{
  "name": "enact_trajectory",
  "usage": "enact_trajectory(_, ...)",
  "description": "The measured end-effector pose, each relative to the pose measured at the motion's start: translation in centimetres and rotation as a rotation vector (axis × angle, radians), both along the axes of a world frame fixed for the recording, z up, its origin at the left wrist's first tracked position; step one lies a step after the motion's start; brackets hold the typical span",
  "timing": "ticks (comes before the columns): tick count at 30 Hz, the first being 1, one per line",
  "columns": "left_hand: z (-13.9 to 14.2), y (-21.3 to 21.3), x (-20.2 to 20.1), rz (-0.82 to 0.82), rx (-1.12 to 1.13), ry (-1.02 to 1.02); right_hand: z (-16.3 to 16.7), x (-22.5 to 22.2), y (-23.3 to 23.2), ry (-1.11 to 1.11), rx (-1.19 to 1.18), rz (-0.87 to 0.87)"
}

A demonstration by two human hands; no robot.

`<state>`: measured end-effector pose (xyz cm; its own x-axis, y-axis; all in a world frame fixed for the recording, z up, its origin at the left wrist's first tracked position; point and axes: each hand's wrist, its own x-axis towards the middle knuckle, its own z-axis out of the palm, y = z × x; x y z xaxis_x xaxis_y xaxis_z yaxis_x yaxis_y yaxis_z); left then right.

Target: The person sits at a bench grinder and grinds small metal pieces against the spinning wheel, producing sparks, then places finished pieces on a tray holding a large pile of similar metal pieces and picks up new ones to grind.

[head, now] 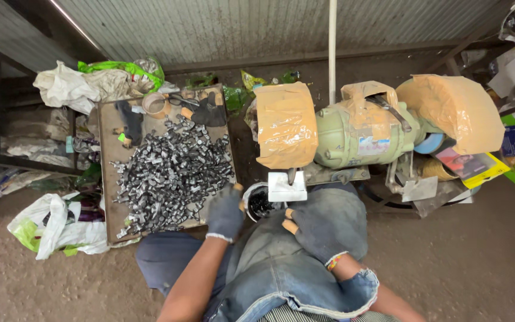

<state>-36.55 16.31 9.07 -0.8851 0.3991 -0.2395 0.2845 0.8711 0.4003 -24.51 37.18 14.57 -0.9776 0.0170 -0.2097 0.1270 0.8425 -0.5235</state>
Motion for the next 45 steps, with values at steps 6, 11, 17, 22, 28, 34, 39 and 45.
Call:
enact_trajectory(6,-2.3,-1.4,-1.2,0.017,-0.047,0.238,0.6,1.5,0.3,-0.064,-0.086,-0.030)
enact_trajectory(11,-2.8,-2.7,0.1,-0.096,-0.020,0.043,4.8,1.2,-0.7,0.089,-0.172,-0.061)
enact_trajectory(17,3.6,-2.2,3.3,-0.350,0.294,0.049,8.8,0.0,-1.6,-0.093,-0.176,-0.069)
enact_trajectory(22,9.6,-0.1,5.3,-0.567,0.649,0.416,7.1,-0.6,-0.6,0.099,-0.424,-0.086)
enact_trajectory(28,7.6,4.1,2.5,-0.291,0.646,0.276,3.7,-0.8,0.9,0.241,-0.192,-0.229)
enact_trajectory(34,4.4,5.5,2.4,-0.236,0.699,0.356,4.7,-1.0,0.4,0.125,-0.030,-0.209)
enact_trajectory(39,5.0,5.7,2.9,-0.110,0.693,0.299,5.4,-1.4,-0.6,0.043,0.016,-0.300)
enact_trajectory(45,6.5,4.9,4.7,0.090,0.810,-0.054,5.7,-0.6,-2.1,0.352,-0.540,-0.337)
